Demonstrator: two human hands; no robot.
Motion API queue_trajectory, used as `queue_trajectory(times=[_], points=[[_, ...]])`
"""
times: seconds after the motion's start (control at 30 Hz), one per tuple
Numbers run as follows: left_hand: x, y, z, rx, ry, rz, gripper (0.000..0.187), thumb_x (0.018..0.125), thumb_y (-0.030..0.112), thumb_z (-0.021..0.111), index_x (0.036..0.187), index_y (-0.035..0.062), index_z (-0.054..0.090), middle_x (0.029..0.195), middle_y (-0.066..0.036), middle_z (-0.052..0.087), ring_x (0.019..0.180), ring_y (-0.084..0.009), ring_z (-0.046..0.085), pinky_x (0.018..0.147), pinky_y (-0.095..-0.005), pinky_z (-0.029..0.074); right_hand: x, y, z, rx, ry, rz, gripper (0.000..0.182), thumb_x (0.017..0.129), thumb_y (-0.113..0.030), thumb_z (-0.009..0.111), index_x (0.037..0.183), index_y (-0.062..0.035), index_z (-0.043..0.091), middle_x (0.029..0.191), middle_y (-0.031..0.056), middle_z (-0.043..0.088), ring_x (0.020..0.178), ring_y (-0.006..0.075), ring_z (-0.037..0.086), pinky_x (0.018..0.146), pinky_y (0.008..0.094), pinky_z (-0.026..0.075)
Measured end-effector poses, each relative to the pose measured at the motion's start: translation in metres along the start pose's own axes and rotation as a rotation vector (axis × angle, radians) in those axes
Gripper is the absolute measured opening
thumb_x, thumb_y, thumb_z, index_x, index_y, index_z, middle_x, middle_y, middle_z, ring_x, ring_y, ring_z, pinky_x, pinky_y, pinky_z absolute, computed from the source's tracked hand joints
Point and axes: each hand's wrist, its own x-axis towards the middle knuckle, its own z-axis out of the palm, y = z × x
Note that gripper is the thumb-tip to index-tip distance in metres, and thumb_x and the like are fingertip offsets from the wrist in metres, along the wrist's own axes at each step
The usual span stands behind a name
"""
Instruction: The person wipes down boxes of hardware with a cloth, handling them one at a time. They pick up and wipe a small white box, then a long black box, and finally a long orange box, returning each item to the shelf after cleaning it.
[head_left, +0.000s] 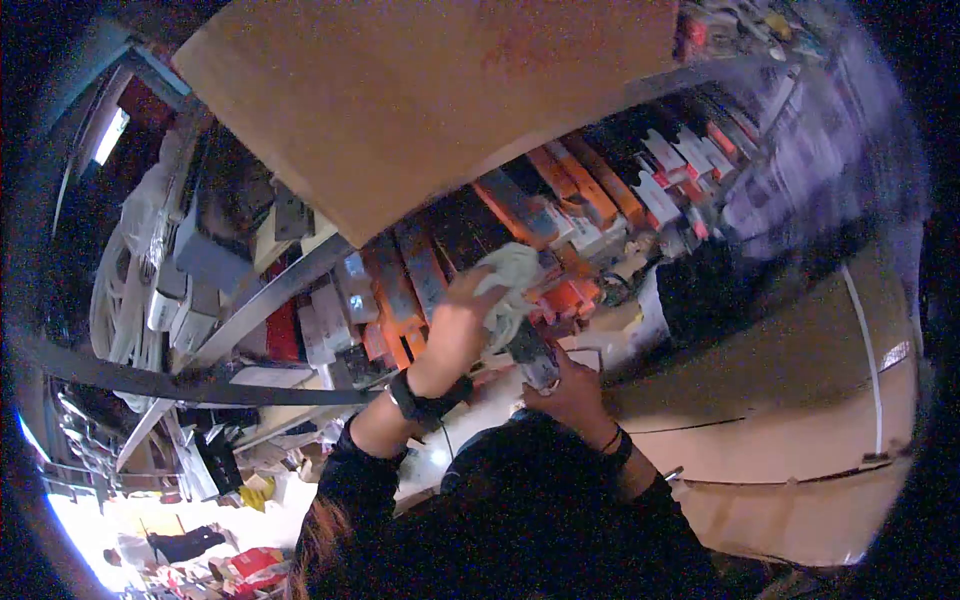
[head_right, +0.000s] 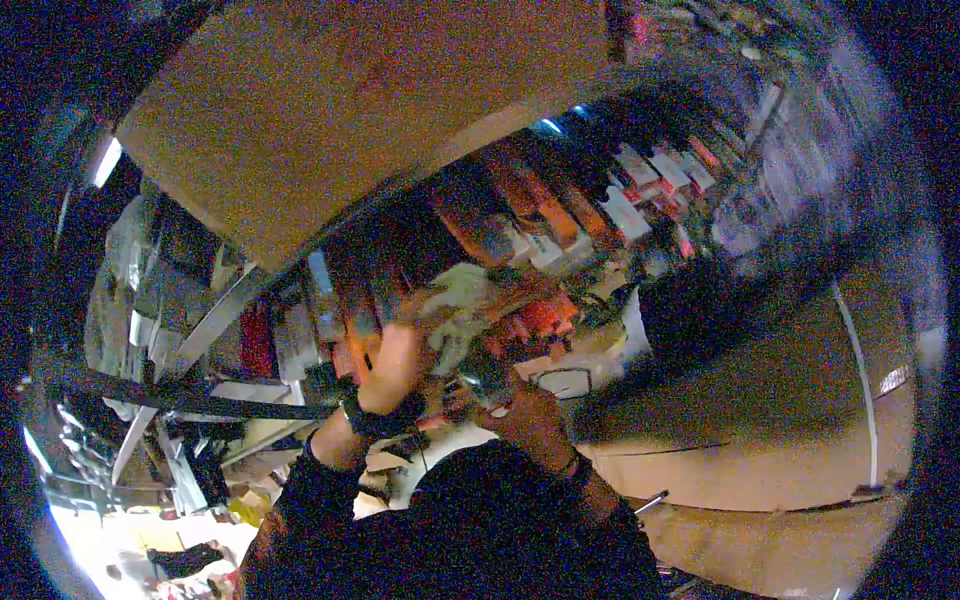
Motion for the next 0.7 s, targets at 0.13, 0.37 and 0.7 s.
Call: queue_trajectory(times=[0.13,0.37,0.7], points=[[0.007,-0.04,-0.023,-0.276,0.221,-0.277,0.038,0.059,-0.003,0.053,0.096,0.0037,0.053,0.097,-0.013,0.051,0.086,-0.0273,0.051,0.073,-0.0329,0.044,-0.002,-0.012,-0.007,-0.048,0.069,-0.044,0.081,0.053,-0.039,0.065,0.119,-0.0031,0.035,0.068,0.0149,0.057,0.061,0.0299,0.057,0.058,0.0382,0.046],[0.046,-0.121,-0.026,-0.936,0.176,-0.674,0.023,0.08,0.015,0.042,0.099,0.007,0.052,0.086,-0.009,0.055,0.066,-0.0173,0.053,0.059,-0.0275,0.045,-0.003,-0.022,-0.01,0.05,0.068,-0.089,0.086,0.058,-0.049,0.064,0.124,-0.0105,0.023,0.077,0.0166,0.057,0.066,0.0338,0.057,0.056,0.0401,0.047],[-0.026,-0.083,-0.04,0.257,-0.019,-0.195,0.03,0.073,0.018,0.054,0.101,0.0066,0.054,0.094,-0.014,0.056,0.088,-0.0276,0.052,0.079,-0.0358,0.039,0.006,-0.016,-0.015,0.084,0.087,-0.237,0.067,0.06,-0.023,0.063,0.115,0.0013,0.035,0.09,0.0148,0.055,0.069,0.0296,0.058,0.063,0.033,0.047]])
